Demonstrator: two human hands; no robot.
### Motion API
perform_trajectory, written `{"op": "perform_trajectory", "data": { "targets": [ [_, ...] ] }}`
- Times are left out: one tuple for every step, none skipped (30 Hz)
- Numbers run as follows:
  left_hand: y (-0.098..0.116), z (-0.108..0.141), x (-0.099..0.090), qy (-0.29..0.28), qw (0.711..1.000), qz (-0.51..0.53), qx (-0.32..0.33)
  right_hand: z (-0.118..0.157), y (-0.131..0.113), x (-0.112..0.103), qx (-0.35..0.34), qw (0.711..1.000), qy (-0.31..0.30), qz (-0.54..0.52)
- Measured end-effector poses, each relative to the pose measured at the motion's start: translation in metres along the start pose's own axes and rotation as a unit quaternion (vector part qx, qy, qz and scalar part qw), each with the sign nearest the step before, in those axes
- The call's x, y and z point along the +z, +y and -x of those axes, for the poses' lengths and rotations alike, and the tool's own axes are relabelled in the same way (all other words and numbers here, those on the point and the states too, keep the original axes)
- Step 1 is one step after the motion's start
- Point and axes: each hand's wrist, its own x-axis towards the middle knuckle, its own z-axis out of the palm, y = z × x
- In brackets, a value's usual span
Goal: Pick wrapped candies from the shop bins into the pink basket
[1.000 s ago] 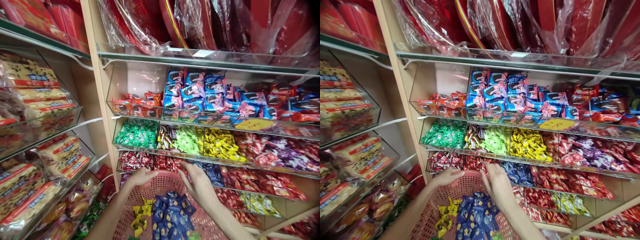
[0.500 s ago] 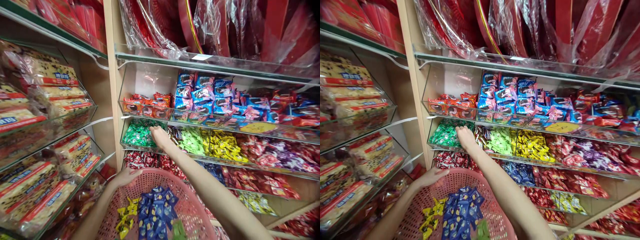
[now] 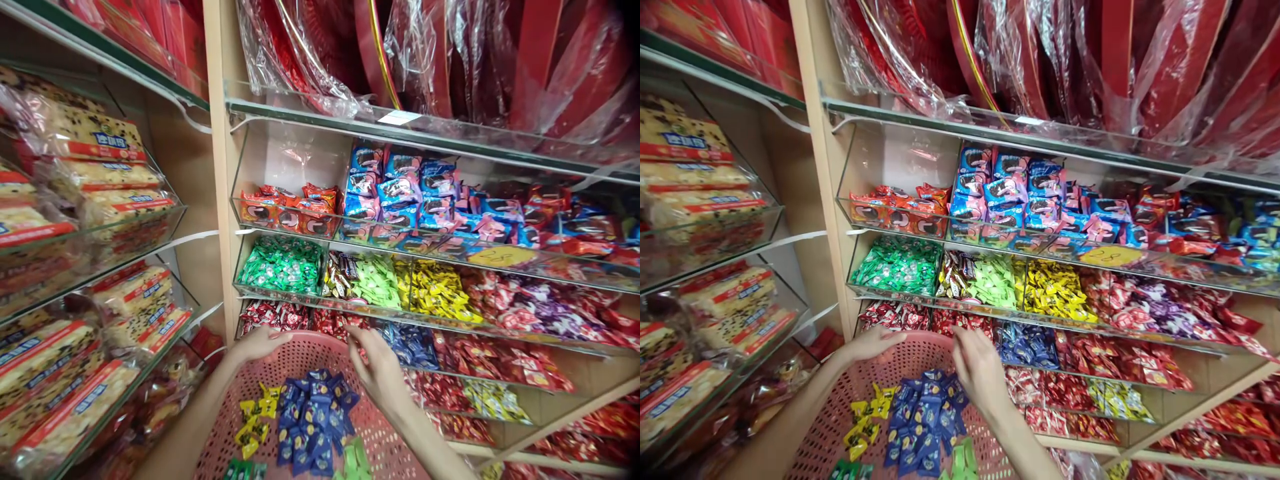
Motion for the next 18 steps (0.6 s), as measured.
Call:
{"op": "perform_trajectory", "data": {
  "targets": [
    [0.004,-0.001,0.002,-0.005,1.0,-0.014,0.014,0.014,0.01,-0.003,0.035,0.999,-0.005,0.0],
    [0.008,-0.003,0.005,-0.007,0.999,-0.026,0.022,0.026,0.02,-0.005,0.072,0.997,-0.009,0.008],
    [0.012,-0.004,0.008,-0.013,0.999,-0.036,0.03,0.036,0.029,-0.007,0.107,0.994,-0.012,0.015],
    [0.016,-0.005,0.011,-0.016,0.998,-0.045,0.035,0.044,0.037,-0.008,0.138,0.99,-0.016,0.023],
    [0.02,-0.006,0.015,-0.022,0.998,-0.054,0.039,0.052,0.043,-0.008,0.164,0.986,-0.019,0.029],
    [0.023,-0.006,0.018,-0.032,0.997,-0.064,0.042,0.058,0.048,-0.009,0.187,0.982,-0.023,0.033],
    [0.026,-0.007,0.022,-0.036,0.996,-0.067,0.05,0.063,0.051,-0.009,0.205,0.978,-0.028,0.036],
    [0.029,-0.008,0.027,-0.041,0.995,-0.07,0.056,0.068,0.054,-0.009,0.222,0.974,-0.034,0.038],
    [0.031,-0.009,0.031,-0.046,0.995,-0.069,0.063,0.072,0.056,-0.01,0.237,0.97,-0.04,0.039],
    [0.033,-0.011,0.036,-0.053,0.994,-0.065,0.069,0.077,0.057,-0.011,0.251,0.966,-0.046,0.037],
    [0.035,-0.013,0.041,-0.061,0.994,-0.059,0.072,0.082,0.059,-0.012,0.264,0.962,-0.052,0.033],
    [0.038,-0.015,0.047,-0.073,0.993,-0.051,0.076,0.088,0.061,-0.014,0.277,0.959,-0.057,0.03],
    [0.04,-0.018,0.052,-0.085,0.992,-0.046,0.076,0.093,0.063,-0.016,0.29,0.955,-0.061,0.027],
    [0.043,-0.021,0.058,-0.089,0.992,-0.044,0.08,0.099,0.066,-0.019,0.302,0.951,-0.064,0.025],
    [0.047,-0.025,0.064,-0.09,0.991,-0.052,0.082,0.104,0.07,-0.023,0.313,0.947,-0.065,0.023],
    [0.051,-0.028,0.069,-0.086,0.991,-0.059,0.089,0.109,0.073,-0.028,0.323,0.944,-0.064,0.019],
    [0.056,-0.031,0.075,-0.089,0.989,-0.066,0.094,0.114,0.077,-0.033,0.332,0.941,-0.062,0.013],
    [0.061,-0.034,0.081,-0.087,0.989,-0.075,0.097,0.118,0.081,-0.039,0.339,0.939,-0.059,0.004]
  ]
}}
